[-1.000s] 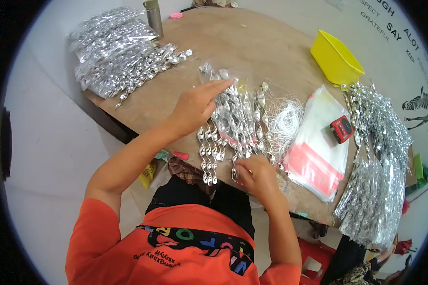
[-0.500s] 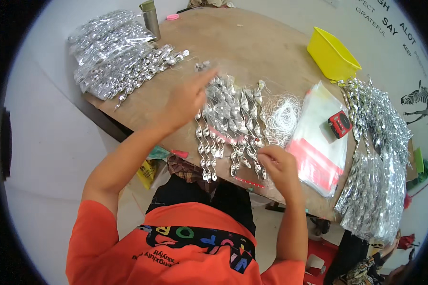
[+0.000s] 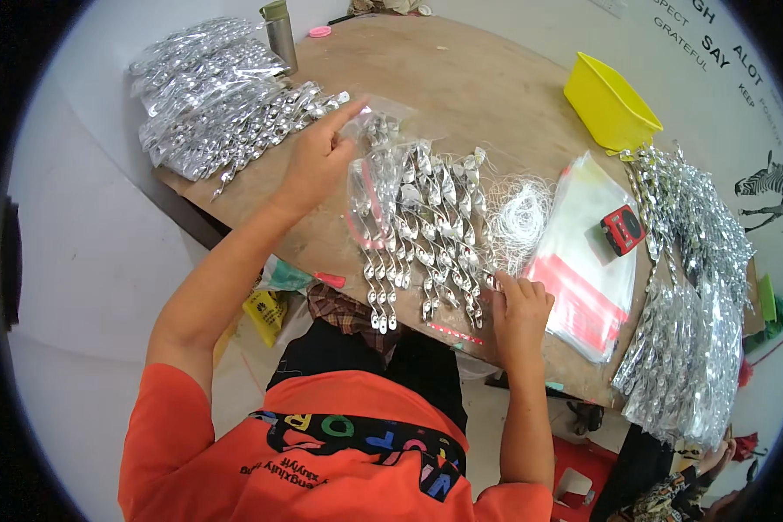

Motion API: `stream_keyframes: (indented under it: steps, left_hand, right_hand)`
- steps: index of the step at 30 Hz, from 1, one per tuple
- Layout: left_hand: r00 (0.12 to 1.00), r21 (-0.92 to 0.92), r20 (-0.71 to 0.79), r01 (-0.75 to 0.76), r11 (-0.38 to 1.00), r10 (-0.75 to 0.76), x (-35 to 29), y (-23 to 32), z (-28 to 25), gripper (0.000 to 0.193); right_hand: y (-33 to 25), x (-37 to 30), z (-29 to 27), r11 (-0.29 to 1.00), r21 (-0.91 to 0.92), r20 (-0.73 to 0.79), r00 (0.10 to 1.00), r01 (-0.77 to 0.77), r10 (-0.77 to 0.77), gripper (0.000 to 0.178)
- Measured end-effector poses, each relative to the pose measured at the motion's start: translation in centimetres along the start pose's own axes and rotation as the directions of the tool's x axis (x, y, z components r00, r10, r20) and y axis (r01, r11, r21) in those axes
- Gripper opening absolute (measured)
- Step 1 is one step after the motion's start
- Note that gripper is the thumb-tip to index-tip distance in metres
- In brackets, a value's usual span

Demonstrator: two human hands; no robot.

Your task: Gathering and inserting silver foil party decorations into clear plastic bags for packaging.

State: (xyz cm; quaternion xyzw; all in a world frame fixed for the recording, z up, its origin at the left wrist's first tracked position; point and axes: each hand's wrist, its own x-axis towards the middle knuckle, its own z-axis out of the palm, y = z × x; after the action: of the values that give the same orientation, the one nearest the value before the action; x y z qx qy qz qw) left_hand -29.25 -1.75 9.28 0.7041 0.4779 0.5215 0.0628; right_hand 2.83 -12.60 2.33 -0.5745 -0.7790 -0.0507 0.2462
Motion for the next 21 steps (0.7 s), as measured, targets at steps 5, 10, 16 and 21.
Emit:
stream_keyframes:
  steps: [5,10,16,21]
  left_hand:
    - [0.996,-0.01,0.044,0.072,0.997,-0.072,0.4,0.8,-0.1,0.046]
    - [0.998,-0.008,0.065,0.027,1.0,-0.027,-0.2,0.4,0.8,0.047]
    - [0.997,0.01,0.077,0.028,1.0,-0.028,-1.0,0.8,0.2,0.047]
    - [0.997,0.007,0.075,0.004,1.0,-0.004,-1.3,0.3,0.4,0.046]
  right_hand:
    - [-1.9,1.2,-1.0,0.979,0.199,-0.056,0.996,-0.051,0.063,0.028]
    - [-2.7,1.3,1.2,0.948,0.313,-0.013,0.998,-0.05,0.058,0.03]
    - [-2.7,1.1,1.1,0.946,0.302,0.068,0.992,-0.118,0.102,0.024]
    - [-2.3,1.6,1.9,0.899,0.403,-0.009,0.982,-0.172,0.191,0.015]
